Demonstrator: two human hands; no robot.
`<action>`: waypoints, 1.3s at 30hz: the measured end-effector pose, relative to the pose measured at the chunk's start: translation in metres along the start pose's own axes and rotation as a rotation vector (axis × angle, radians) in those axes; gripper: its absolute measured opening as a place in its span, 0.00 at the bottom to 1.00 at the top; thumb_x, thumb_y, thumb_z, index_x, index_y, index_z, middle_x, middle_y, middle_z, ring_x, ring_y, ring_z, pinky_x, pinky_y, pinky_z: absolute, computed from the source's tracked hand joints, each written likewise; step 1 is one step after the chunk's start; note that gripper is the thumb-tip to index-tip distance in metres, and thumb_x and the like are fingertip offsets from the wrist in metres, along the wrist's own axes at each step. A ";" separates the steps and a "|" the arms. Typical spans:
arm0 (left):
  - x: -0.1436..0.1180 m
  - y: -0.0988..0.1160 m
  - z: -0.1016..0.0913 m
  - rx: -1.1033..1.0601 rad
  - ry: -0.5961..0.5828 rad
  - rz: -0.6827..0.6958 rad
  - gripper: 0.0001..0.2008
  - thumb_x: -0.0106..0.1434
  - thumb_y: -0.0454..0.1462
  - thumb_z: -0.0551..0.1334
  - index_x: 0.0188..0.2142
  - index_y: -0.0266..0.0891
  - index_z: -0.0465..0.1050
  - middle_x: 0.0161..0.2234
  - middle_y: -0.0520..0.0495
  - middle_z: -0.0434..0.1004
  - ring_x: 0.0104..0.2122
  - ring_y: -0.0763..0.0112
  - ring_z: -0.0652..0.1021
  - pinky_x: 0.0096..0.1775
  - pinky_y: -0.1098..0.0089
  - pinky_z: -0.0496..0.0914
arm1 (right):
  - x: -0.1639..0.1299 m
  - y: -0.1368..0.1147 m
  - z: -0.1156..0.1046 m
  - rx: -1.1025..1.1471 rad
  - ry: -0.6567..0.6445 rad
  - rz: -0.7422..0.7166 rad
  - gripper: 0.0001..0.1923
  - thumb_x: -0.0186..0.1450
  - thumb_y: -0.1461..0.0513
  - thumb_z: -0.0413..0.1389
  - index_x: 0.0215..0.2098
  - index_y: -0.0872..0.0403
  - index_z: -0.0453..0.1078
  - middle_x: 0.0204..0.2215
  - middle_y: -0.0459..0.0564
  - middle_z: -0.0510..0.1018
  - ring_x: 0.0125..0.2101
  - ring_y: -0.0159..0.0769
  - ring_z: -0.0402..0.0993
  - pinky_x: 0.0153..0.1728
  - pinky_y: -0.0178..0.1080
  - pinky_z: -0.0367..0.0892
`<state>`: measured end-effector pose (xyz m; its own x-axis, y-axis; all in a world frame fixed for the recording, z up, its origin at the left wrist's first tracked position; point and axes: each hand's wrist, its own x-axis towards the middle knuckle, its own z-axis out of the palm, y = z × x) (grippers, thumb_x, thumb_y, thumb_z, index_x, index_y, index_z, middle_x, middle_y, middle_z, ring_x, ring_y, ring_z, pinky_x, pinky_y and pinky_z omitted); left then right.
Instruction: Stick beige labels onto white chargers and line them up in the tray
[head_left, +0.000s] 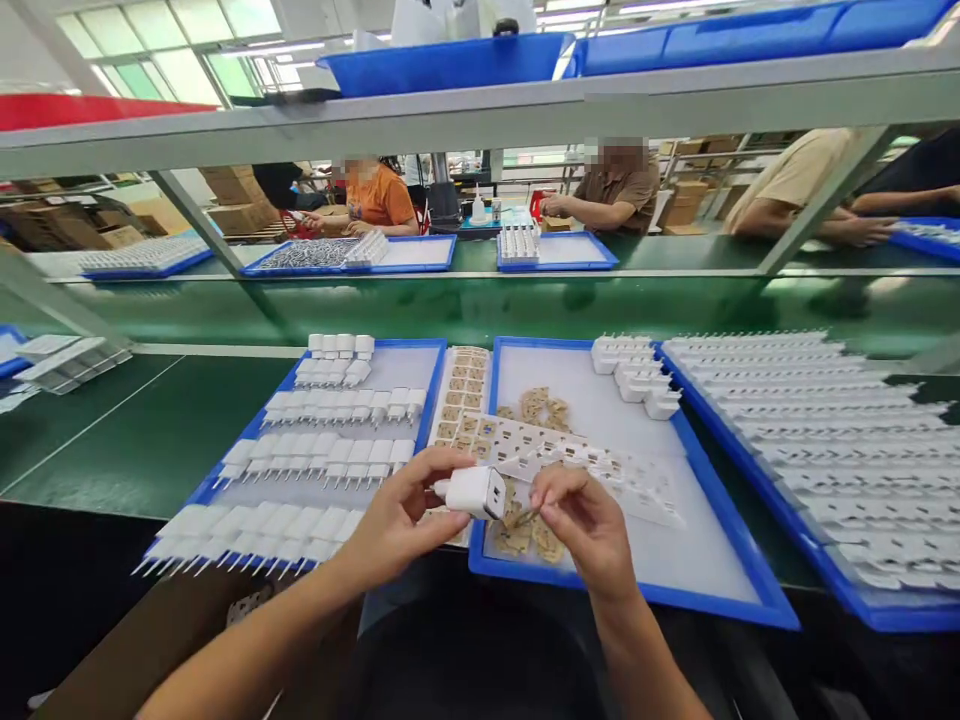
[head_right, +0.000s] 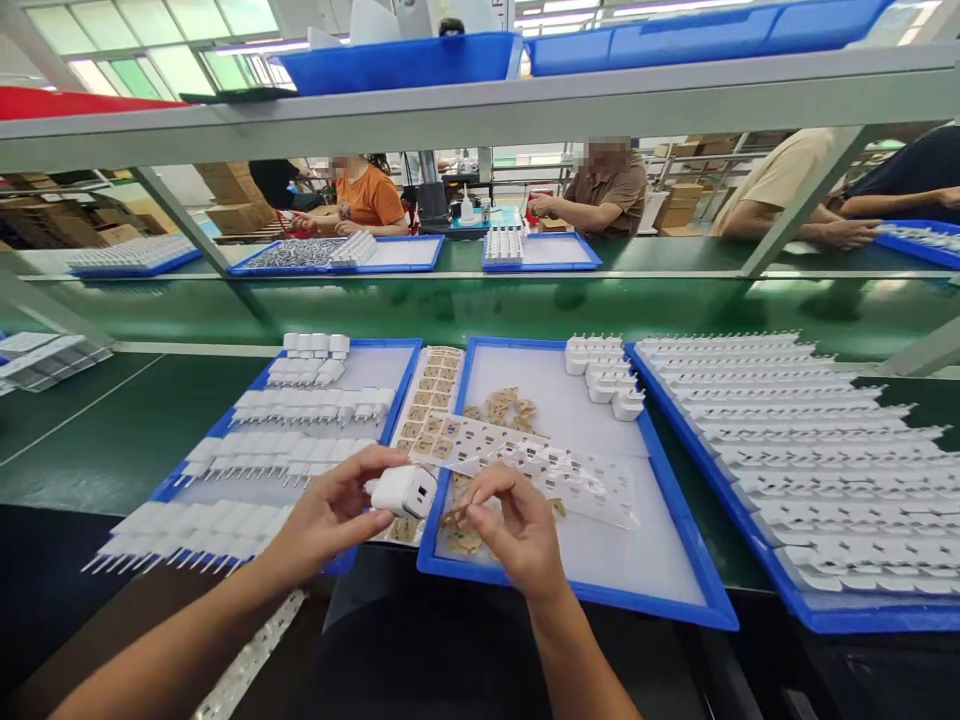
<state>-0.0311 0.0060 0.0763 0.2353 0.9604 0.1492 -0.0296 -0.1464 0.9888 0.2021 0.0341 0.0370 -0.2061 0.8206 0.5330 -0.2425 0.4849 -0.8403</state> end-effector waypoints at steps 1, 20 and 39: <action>-0.006 -0.009 0.002 -0.005 0.032 0.021 0.20 0.62 0.39 0.71 0.53 0.47 0.76 0.49 0.44 0.75 0.48 0.63 0.78 0.47 0.67 0.76 | -0.002 -0.005 0.008 0.031 -0.048 0.005 0.03 0.68 0.64 0.59 0.37 0.48 0.71 0.30 0.47 0.77 0.34 0.37 0.73 0.37 0.41 0.70; -0.025 -0.061 0.009 0.458 0.132 0.315 0.25 0.65 0.34 0.67 0.61 0.47 0.68 0.57 0.42 0.77 0.55 0.60 0.79 0.56 0.59 0.73 | -0.016 -0.010 0.046 0.057 0.025 0.278 0.02 0.67 0.62 0.61 0.36 0.48 0.74 0.32 0.45 0.77 0.35 0.34 0.74 0.38 0.36 0.70; -0.023 -0.046 0.005 0.529 0.056 0.348 0.25 0.66 0.34 0.66 0.62 0.45 0.67 0.54 0.42 0.78 0.53 0.61 0.78 0.55 0.60 0.72 | -0.008 -0.009 0.051 -0.054 0.109 0.382 0.02 0.67 0.61 0.61 0.37 0.48 0.73 0.35 0.44 0.77 0.40 0.34 0.74 0.45 0.36 0.69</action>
<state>-0.0301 -0.0109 0.0277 0.2469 0.8442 0.4759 0.3924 -0.5361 0.7474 0.1572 0.0076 0.0452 -0.1691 0.9709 0.1694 -0.1174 0.1508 -0.9816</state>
